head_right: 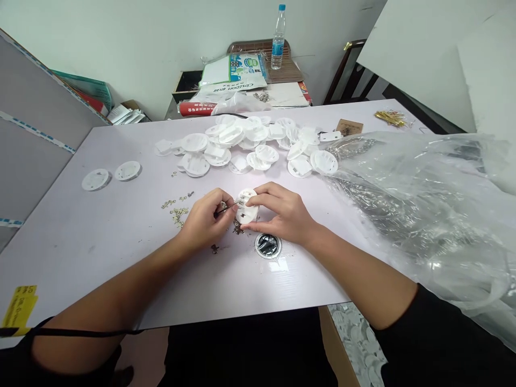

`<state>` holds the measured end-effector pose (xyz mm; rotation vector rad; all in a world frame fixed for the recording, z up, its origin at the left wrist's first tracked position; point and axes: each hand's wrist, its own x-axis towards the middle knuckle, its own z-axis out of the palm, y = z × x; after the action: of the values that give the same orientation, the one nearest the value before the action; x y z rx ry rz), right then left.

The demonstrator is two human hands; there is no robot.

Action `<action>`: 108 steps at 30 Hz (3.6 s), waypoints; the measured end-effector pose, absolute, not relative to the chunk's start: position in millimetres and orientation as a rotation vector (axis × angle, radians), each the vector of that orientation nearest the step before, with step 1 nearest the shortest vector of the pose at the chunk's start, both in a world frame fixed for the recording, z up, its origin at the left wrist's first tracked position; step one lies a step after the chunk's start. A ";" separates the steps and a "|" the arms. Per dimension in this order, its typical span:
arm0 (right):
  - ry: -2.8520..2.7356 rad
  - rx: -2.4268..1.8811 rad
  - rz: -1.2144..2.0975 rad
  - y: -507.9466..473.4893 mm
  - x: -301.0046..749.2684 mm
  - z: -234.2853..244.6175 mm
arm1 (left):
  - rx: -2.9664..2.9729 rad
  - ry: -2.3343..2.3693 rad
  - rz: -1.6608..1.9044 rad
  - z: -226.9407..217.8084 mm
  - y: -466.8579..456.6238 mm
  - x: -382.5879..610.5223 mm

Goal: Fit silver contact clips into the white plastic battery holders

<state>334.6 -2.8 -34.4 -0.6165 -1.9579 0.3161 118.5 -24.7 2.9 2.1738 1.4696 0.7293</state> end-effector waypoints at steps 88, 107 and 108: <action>-1.851 -0.295 0.538 -8.4 334.7 -21.8 | 1.170 0.871 0.483 17.9 -11.9 93.2; -1.782 -0.280 0.594 -12.3 329.8 -20.9 | 1.107 0.741 0.548 6.7 -19.8 104.4; -1.773 -0.292 0.594 -12.7 329.4 -20.7 | 1.098 0.740 0.558 6.7 -20.4 105.5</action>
<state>329.4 -12.7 -20.7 -0.2919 -1.7732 0.5944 105.5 -20.4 6.7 1.0980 0.7398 0.5575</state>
